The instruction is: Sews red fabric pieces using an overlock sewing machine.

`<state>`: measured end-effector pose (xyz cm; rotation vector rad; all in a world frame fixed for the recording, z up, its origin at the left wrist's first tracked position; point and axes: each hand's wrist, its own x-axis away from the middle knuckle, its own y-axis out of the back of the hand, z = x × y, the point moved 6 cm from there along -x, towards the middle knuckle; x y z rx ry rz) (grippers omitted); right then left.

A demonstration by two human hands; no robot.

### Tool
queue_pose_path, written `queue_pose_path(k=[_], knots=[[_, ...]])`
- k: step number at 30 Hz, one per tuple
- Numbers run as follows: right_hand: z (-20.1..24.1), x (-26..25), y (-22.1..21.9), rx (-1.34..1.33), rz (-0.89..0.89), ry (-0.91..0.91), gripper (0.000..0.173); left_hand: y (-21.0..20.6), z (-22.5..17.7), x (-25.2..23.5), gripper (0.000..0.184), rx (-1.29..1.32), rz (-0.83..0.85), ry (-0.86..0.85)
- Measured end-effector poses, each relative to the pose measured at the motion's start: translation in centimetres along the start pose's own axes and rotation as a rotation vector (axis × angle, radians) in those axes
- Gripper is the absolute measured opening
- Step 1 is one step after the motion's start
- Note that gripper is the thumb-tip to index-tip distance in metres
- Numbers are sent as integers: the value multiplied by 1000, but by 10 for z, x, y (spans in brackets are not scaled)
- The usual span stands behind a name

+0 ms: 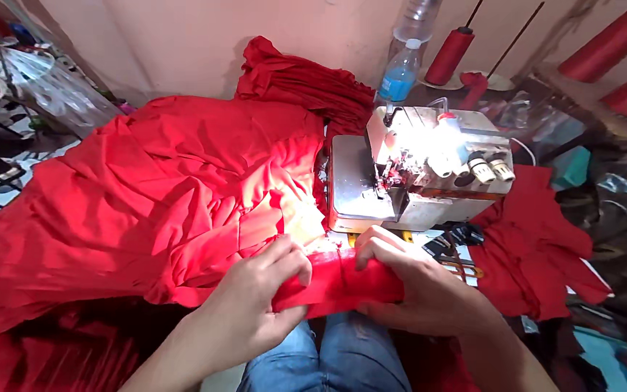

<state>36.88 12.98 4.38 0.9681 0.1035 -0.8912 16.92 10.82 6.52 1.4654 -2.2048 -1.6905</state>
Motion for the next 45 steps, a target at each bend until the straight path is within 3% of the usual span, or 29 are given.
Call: queue_pose_path(k=[3, 7, 13, 18, 21, 23, 26, 28, 30, 33, 35, 37, 42, 45], knots=[[3, 0, 1, 64, -80, 18, 22, 7, 7, 2, 16, 190, -33, 69], [-1, -5, 4, -167, -179, 92, 26, 6, 11, 4, 23, 312, -75, 174], [-3, -6, 4, -326, -309, 116, 22, 7, 8, 7, 26, 326, -179, 275], [-2, -7, 2, -366, -369, 84, 16, 13, -2, 11, 14, 304, -325, 214], [-3, -12, -1, -236, -224, 10, 23, 18, -13, 14, 16, 193, -325, 173], [-7, -17, -7, -147, -77, 21, 21, 18, -17, 18, 26, -32, -249, 162], [-17, -26, -19, -291, 68, 101, 20, 6, 2, 26, 30, -226, -107, 173], [-25, -28, -34, -630, 121, -1, 18, -1, 23, 36, 30, 69, -14, 232], [-26, -28, -56, -952, -17, -178, 21, -9, 32, 46, 25, 485, 18, 318], [-19, -33, -77, -1015, -315, -185, 26, -26, 30, 65, 23, 697, -193, 479], [-11, -48, -81, -899, -293, -64, 25, -25, 26, 77, 26, 612, -376, 510], [-10, -68, -80, -748, -114, -6, 21, -8, 23, 83, 26, 389, -481, 470], [-37, -140, -85, -358, 208, -5, 25, 36, 54, 75, 29, -298, -401, 483], [-56, -174, -92, -203, 327, -22, 22, 42, 79, 70, 26, -471, -359, 544]])
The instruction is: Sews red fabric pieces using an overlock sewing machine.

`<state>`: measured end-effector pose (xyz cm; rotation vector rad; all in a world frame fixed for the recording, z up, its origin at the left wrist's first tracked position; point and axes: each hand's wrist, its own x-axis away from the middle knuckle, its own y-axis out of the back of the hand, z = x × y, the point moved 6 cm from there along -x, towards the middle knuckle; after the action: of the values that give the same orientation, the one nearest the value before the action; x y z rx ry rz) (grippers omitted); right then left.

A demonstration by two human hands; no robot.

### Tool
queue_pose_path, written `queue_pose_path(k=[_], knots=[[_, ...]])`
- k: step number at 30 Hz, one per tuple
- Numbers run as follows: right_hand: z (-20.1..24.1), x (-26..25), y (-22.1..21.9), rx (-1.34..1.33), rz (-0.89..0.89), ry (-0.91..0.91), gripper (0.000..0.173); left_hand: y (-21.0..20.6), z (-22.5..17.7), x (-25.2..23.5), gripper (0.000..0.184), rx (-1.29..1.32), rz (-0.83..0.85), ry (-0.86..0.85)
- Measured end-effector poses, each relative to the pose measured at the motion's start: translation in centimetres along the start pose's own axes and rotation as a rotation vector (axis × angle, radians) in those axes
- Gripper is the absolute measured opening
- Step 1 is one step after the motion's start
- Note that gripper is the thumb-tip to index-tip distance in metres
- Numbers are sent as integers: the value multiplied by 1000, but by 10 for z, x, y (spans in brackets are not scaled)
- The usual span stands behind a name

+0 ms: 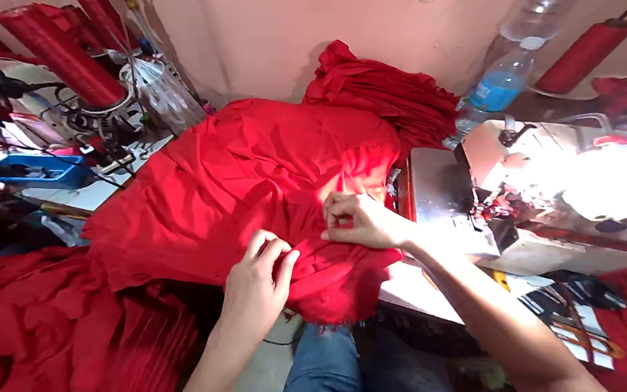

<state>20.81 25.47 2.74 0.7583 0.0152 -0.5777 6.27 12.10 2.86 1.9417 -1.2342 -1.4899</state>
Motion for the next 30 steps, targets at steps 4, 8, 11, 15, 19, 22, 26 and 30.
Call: queue_pose_path(k=[4, 8, 11, 15, 19, 22, 26, 30], knots=[[-10, -8, -5, 72, 153, 17, 26, -8, 1, -1, 19, -77, 80, 24], [-8, -3, -4, 38, 162, 9, 25, -5, 3, 1, 24, -95, 92, -7], [-4, -2, 0, 1, 60, 78, 24, 0, 2, 1, 25, -61, 47, -14], [15, 7, 9, 85, -172, 204, 23, 11, -3, 4, 24, 24, -61, -34], [41, 30, 16, 252, -413, 307, 24, 25, -18, 10, 19, 120, -205, -61], [59, 54, 20, 391, -587, 389, 19, 39, -33, 9, 28, -34, -237, -38], [53, 102, 27, 557, -938, 243, 22, 39, -68, -30, 28, -134, -344, -253], [9, 178, 31, 242, -1470, -6, 20, -38, -130, -104, 18, -28, -297, -652]])
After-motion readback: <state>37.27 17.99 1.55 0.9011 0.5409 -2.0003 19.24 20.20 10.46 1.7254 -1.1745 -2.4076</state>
